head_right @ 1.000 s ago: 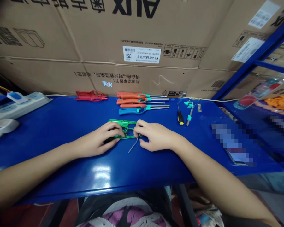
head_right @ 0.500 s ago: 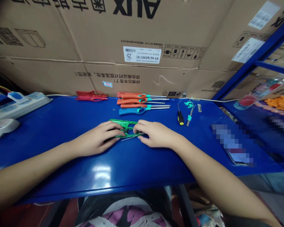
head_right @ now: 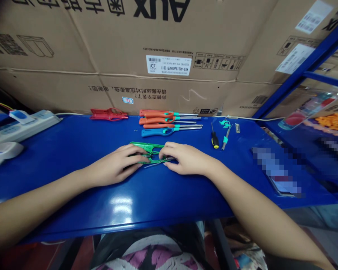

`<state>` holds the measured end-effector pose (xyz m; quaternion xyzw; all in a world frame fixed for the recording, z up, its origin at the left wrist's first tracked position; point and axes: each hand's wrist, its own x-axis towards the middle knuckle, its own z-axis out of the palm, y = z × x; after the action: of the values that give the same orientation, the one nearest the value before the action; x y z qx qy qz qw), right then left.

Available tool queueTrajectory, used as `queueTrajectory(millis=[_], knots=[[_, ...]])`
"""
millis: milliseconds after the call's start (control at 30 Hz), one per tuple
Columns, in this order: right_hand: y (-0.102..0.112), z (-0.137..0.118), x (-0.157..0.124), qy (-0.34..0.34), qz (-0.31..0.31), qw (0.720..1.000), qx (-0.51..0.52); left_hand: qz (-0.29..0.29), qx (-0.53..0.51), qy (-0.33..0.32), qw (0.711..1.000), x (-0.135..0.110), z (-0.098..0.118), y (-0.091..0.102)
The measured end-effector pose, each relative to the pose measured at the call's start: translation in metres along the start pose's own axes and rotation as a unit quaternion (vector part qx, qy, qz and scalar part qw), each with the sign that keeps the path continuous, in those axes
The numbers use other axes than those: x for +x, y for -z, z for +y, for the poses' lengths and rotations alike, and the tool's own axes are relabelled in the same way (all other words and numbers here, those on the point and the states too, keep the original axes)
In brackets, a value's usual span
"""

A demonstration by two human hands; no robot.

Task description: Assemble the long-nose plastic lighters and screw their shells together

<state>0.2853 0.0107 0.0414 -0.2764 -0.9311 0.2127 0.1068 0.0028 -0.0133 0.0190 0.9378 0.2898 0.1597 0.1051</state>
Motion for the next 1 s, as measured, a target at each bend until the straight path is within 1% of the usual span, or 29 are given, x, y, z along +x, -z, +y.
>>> queueTrajectory(millis=[333, 467, 633, 867, 1000], knots=[[0.0012, 0.0005, 0.0014, 0.011, 0.018, 1.000, 0.016, -0.003, 0.008, 0.000, 1.000, 0.0009, 0.0018, 0.0010], [0.0028, -0.0011, 0.0020, 0.009, 0.021, 0.999, 0.029, 0.001, 0.008, 0.002, 1.000, 0.0006, 0.0019, 0.0011], [0.0029, -0.0026, 0.0023, 0.015, 0.020, 0.999, 0.022, 0.013, 0.001, -0.001, 1.000, 0.0002, 0.0013, 0.0009], [0.0018, 0.0008, 0.0012, 0.018, 0.037, 0.999, 0.035, 0.016, -0.009, 0.000, 1.000, 0.0011, 0.0015, 0.0014], [0.0025, 0.0005, 0.0009, 0.013, 0.034, 0.998, 0.042, 0.018, -0.008, -0.003, 1.000, 0.0014, 0.0017, 0.0013]])
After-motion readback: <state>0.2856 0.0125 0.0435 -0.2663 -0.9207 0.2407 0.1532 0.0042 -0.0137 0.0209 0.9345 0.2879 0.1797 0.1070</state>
